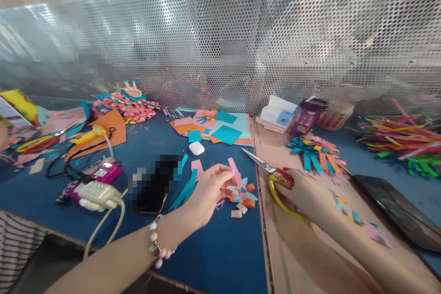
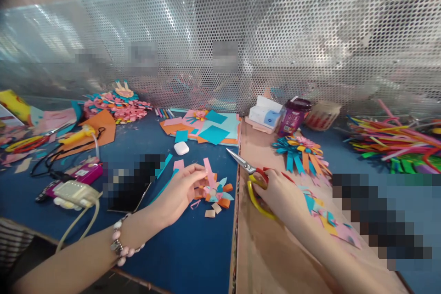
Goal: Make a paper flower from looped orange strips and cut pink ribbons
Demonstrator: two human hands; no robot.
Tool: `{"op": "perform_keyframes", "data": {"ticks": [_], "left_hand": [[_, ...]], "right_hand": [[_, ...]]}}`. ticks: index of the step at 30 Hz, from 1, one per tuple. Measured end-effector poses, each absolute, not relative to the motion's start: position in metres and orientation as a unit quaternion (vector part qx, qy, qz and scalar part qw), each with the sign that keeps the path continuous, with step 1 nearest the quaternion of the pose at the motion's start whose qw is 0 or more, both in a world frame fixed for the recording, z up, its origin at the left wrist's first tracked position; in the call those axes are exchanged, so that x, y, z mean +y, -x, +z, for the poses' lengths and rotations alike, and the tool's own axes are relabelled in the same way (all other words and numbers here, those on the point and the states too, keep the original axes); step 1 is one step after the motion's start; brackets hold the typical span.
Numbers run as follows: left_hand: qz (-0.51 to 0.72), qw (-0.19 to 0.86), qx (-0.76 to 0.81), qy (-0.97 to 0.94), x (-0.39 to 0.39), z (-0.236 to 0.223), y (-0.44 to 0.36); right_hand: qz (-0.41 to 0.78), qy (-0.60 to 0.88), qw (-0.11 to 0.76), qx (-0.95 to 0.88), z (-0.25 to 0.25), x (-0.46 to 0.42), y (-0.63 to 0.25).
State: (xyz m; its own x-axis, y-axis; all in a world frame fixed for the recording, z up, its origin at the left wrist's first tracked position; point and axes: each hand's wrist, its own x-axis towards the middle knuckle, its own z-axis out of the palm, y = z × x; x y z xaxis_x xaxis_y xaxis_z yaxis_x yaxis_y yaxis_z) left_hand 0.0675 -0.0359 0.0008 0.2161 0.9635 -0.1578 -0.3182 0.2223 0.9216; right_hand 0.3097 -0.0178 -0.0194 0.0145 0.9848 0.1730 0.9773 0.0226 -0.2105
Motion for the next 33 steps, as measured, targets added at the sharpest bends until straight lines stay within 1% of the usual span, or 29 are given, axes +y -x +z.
{"op": "perform_keyframes", "data": {"ticks": [3,5,7,9,12,14,16,21,25,29,31,33], "left_hand": [[0.434,0.682,0.412,-0.421,-0.039,0.002,-0.066],[0.402,0.675,0.416,-0.458,-0.042,0.003,-0.066],[0.362,0.668,0.409,-0.505,-0.047,0.001,-0.067],[0.322,0.664,0.404,-0.540,-0.052,-0.001,-0.067],[0.247,0.662,0.403,-0.581,-0.055,-0.002,-0.065],[0.188,0.656,0.397,-0.614,-0.051,0.000,-0.059],[0.137,0.639,0.382,-0.654,-0.040,0.006,-0.048],[0.025,0.566,0.362,-0.741,-0.013,0.015,-0.018],[-0.056,0.578,0.348,-0.736,-0.010,0.014,-0.011],[-0.087,0.576,0.363,-0.727,-0.012,0.023,-0.005],[-0.080,0.544,0.388,-0.739,-0.010,0.033,0.007],[-0.043,0.505,0.428,-0.749,-0.007,0.044,0.023]], "right_hand": [[-0.051,0.660,0.099,-0.743,-0.028,-0.016,-0.311],[-0.117,0.639,0.106,-0.753,-0.030,-0.018,-0.309],[-0.157,0.612,0.126,-0.765,-0.029,-0.020,-0.305],[-0.165,0.575,0.188,-0.779,-0.026,-0.025,-0.300],[-0.132,0.478,0.307,-0.813,-0.022,-0.034,-0.290],[-0.108,0.410,0.342,-0.838,-0.023,-0.040,-0.284],[-0.096,0.379,0.335,-0.857,-0.026,-0.045,-0.280],[-0.072,0.378,0.274,-0.881,-0.033,-0.049,-0.275],[-0.050,0.368,0.264,-0.890,-0.031,-0.050,-0.274],[-0.040,0.360,0.258,-0.896,-0.032,-0.050,-0.272],[-0.040,0.357,0.257,-0.897,-0.033,-0.050,-0.271],[-0.038,0.353,0.267,-0.896,-0.035,-0.049,-0.271]]}}
